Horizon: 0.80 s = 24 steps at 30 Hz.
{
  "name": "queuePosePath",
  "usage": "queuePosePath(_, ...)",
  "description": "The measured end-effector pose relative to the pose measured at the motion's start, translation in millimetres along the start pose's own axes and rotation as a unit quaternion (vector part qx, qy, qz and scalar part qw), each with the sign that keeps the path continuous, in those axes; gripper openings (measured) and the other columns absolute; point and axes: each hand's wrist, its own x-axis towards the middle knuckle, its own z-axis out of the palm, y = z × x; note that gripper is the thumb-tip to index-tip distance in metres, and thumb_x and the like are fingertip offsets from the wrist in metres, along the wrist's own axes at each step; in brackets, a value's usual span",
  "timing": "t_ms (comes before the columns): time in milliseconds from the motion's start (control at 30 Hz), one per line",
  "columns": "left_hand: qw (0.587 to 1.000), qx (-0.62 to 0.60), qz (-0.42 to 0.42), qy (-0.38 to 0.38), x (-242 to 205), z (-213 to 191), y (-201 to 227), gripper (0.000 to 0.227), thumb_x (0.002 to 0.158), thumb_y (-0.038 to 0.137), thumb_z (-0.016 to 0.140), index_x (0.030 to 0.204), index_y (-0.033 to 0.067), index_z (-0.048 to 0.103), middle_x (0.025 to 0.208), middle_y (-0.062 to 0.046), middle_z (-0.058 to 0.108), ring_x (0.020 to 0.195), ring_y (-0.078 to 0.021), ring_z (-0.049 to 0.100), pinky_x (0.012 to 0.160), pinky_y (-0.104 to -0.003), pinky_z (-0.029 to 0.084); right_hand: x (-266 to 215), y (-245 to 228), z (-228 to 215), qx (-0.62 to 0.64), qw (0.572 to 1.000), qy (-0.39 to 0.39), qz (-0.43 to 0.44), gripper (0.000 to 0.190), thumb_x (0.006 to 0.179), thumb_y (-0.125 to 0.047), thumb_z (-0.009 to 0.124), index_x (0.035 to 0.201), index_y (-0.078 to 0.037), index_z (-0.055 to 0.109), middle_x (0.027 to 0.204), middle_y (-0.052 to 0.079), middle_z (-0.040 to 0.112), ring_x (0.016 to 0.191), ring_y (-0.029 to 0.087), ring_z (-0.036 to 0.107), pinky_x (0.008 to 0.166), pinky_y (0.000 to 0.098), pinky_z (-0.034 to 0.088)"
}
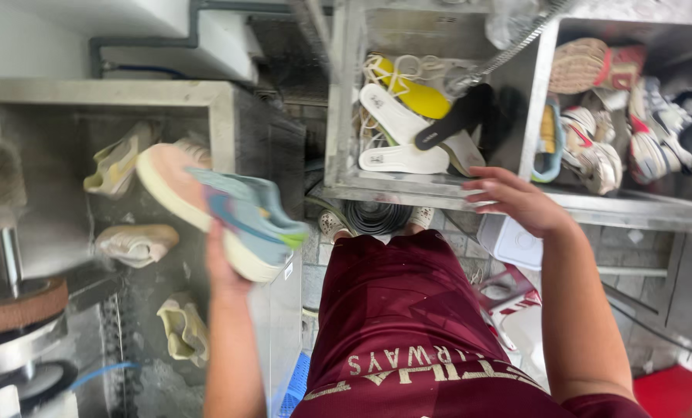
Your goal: The person operates a multifunctional shoe washing machine, adjusting the water hose and activating the brush motor. They place several pairs of shoes into the machine's basin, submerge them in water, and manually scrub them with a brush. The person also rinses their hands and inspects a shoe's sole.
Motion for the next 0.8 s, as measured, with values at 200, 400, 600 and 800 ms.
queuePosePath(200,0.982,0.087,-0.004,0.169,45.7,-111.0,89.5,0.058,0.096,0.046,0.063,0.141,0.011,0.055,0.136,-0.007,0.063,0.124,-0.0253,0.062,0.106,-0.046,0.049,25.9,88.3,-114.1,0.074,0.955,0.28,-0.068,0.038,0.102,-0.016,0.06,0.136,0.0,0.055,0.121,0.016,0.066,0.101,0.023,0.07,0.088,0.0385,0.056)
queuePosePath(400,0.948,0.127,-0.018,0.29,100.3,-175.2,49.1,0.052,0.086,0.033,0.069,0.133,0.0161,0.056,0.119,-0.003,0.064,0.103,-0.0224,0.062,0.084,-0.041,0.05,10.6,101.7,-175.6,-0.393,0.748,0.535,0.007,0.078,0.084,-0.036,0.092,0.142,-0.001,0.054,0.133,0.028,0.055,0.122,0.045,0.052,0.102,0.0527,0.044)
queuePosePath(600,0.905,0.314,0.113,0.264,76.5,-154.3,-8.6,0.031,0.09,0.013,0.072,0.12,0.0058,0.073,0.112,-0.002,0.073,0.105,-0.0149,0.066,0.091,-0.029,0.05,18.0,119.3,-216.1,-0.415,0.76,0.471,0.171,0.115,0.066,-0.051,0.098,0.146,0.005,0.038,0.145,0.031,0.05,0.132,0.047,0.052,0.107,0.0523,0.045)
queuePosePath(800,0.853,0.409,0.258,0.195,41.6,-42.7,-35.0,0.022,0.099,0.007,0.07,0.121,0.004,0.07,0.115,-0.003,0.072,0.106,-0.0116,0.066,0.096,-0.027,0.052,46.7,154.9,-257.8,-0.414,0.727,0.499,0.226,0.068,0.071,-0.034,0.089,0.125,-0.002,0.061,0.125,0.026,0.066,0.113,0.044,0.064,0.096,0.0505,0.052)
